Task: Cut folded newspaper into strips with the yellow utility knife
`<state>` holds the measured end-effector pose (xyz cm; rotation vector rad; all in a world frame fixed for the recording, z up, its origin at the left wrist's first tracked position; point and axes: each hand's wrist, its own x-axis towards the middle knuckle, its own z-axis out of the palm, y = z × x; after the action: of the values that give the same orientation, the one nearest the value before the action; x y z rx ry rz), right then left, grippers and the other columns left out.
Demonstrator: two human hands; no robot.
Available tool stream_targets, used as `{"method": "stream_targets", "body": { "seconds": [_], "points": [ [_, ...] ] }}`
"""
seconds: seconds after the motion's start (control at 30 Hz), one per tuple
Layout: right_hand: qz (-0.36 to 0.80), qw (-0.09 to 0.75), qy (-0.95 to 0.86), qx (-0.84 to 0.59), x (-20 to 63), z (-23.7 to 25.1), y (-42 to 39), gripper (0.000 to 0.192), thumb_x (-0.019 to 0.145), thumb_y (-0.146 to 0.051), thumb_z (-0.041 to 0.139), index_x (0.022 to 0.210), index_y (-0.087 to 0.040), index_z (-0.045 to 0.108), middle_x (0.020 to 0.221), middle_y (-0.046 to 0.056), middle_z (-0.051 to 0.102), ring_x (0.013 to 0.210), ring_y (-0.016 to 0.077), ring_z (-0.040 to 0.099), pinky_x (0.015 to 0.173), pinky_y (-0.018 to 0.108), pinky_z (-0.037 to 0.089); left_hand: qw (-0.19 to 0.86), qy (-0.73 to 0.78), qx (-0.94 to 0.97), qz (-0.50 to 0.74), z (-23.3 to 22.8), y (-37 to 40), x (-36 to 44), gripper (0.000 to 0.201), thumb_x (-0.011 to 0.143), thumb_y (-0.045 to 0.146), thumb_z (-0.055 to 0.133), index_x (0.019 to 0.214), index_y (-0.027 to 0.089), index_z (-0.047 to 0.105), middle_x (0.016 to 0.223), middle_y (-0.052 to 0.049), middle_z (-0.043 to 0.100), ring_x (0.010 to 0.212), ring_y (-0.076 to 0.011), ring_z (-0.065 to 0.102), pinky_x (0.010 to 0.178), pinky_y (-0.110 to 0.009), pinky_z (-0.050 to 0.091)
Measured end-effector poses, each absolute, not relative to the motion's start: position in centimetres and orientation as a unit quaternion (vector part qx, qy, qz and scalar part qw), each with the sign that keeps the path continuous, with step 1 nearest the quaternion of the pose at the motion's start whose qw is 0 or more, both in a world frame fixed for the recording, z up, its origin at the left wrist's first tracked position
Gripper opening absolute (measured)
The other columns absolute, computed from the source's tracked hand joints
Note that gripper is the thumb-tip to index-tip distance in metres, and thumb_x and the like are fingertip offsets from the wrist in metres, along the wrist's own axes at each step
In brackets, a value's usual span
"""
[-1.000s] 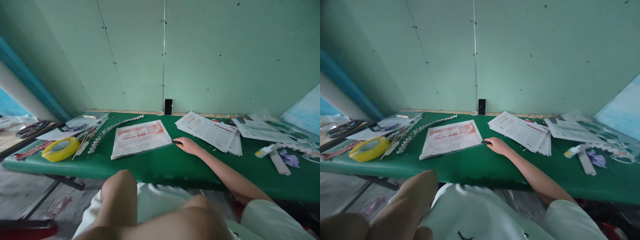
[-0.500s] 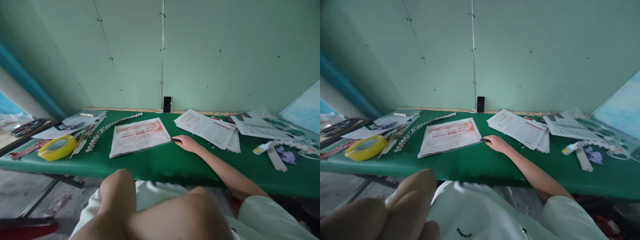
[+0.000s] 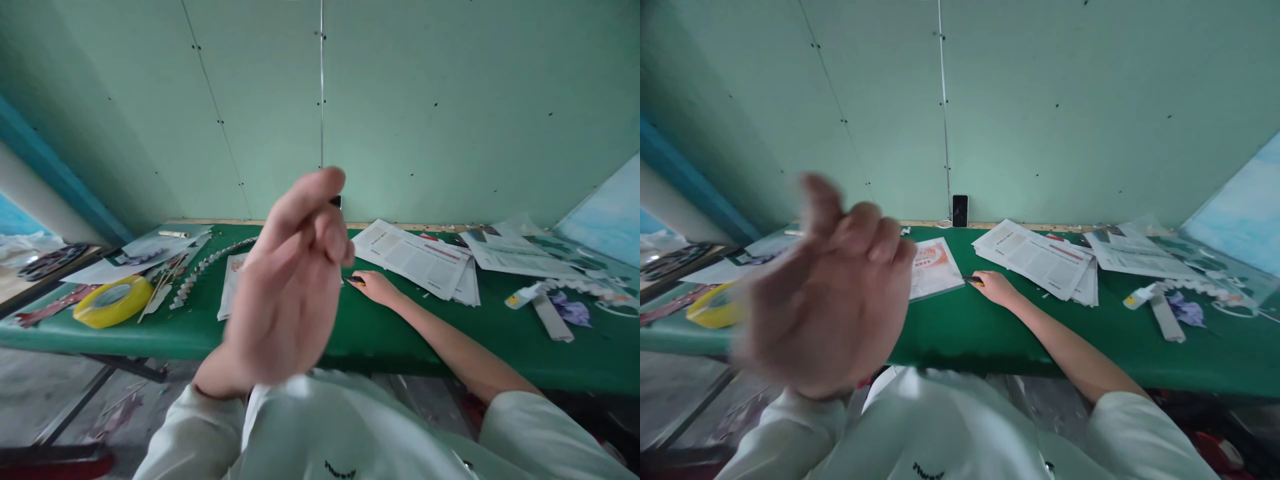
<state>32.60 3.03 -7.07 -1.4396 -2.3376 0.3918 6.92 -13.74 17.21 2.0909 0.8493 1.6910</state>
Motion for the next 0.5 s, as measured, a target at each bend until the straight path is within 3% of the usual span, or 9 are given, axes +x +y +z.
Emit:
{"method": "stream_targets", "body": {
  "seconds": [0.07,0.13,0.23,0.3,0.37,0.43,0.5],
  "points": [
    [0.129,0.172,-0.809,-0.548,32.6,-6.5,3.0,0.038,0.113,-0.053,0.051,0.108,-0.023,0.073,0.081,0.008,0.076,0.072,0.0262,0.073,0.063,0.031,0.049,0.257,0.164,0.682,0.664,16.6,-8.4,8.0,0.038,0.118,0.032,0.035,0.137,0.03,0.068,0.104,-0.005,0.067,0.103,-0.0213,0.071,0.093,-0.039,0.064],
    [0.123,0.158,-0.794,-0.574,32.6,-5.9,2.8,0.043,0.111,-0.063,0.053,0.108,-0.023,0.069,0.076,0.007,0.072,0.067,0.0258,0.071,0.057,0.03,0.045,0.213,0.146,0.744,0.616,13.9,-2.0,8.4,0.028,0.116,0.043,0.053,0.127,0.027,0.074,0.109,-0.005,0.072,0.108,-0.0222,0.072,0.101,-0.041,0.06],
    [0.129,0.142,-0.797,-0.572,33.0,-5.2,2.4,0.05,0.109,-0.07,0.053,0.118,-0.021,0.063,0.091,0.011,0.076,0.07,0.0259,0.072,0.055,0.031,0.043,0.16,0.151,0.859,0.463,7.3,6.3,7.5,0.03,0.112,0.048,0.062,0.123,0.024,0.077,0.121,-0.012,0.078,0.12,-0.0262,0.072,0.112,-0.048,0.055],
    [0.135,0.138,-0.81,-0.553,33.4,-4.9,2.1,0.047,0.114,-0.063,0.045,0.124,-0.02,0.059,0.103,0.014,0.077,0.071,0.0254,0.072,0.055,0.031,0.043,0.166,0.171,0.908,0.344,2.8,9.7,6.7,0.028,0.108,0.046,0.069,0.124,0.025,0.079,0.13,-0.013,0.079,0.13,-0.0288,0.07,0.116,-0.051,0.053],
    [0.133,0.139,-0.825,-0.532,34.0,-4.7,1.9,0.04,0.117,-0.054,0.039,0.125,-0.02,0.059,0.11,0.015,0.077,0.074,0.0256,0.073,0.058,0.032,0.045,0.182,0.193,0.935,0.237,-0.8,11.3,6.1,0.038,0.102,0.044,0.078,0.136,0.027,0.076,0.145,-0.012,0.074,0.148,-0.0317,0.061,0.123,-0.052,0.048],
    [0.129,0.135,-0.838,-0.512,34.5,-4.8,1.9,0.034,0.116,-0.049,0.044,0.126,-0.022,0.062,0.113,0.013,0.079,0.079,0.0268,0.075,0.061,0.032,0.047,0.182,0.206,0.951,0.143,-3.3,12.0,5.7,0.056,0.097,0.048,0.083,0.149,0.031,0.07,0.158,-0.008,0.067,0.16,-0.0328,0.048,0.13,-0.051,0.041],
    [0.115,0.134,-0.851,-0.495,35.0,-4.9,2.1,0.032,0.113,-0.048,0.052,0.13,-0.025,0.067,0.114,0.01,0.081,0.084,0.0283,0.077,0.064,0.033,0.051,0.157,0.225,0.958,0.083,-4.9,12.3,5.5,0.06,0.096,0.052,0.083,0.151,0.033,0.069,0.164,-0.004,0.062,0.164,-0.034,0.042,0.133,-0.051,0.036]
  ]
}}
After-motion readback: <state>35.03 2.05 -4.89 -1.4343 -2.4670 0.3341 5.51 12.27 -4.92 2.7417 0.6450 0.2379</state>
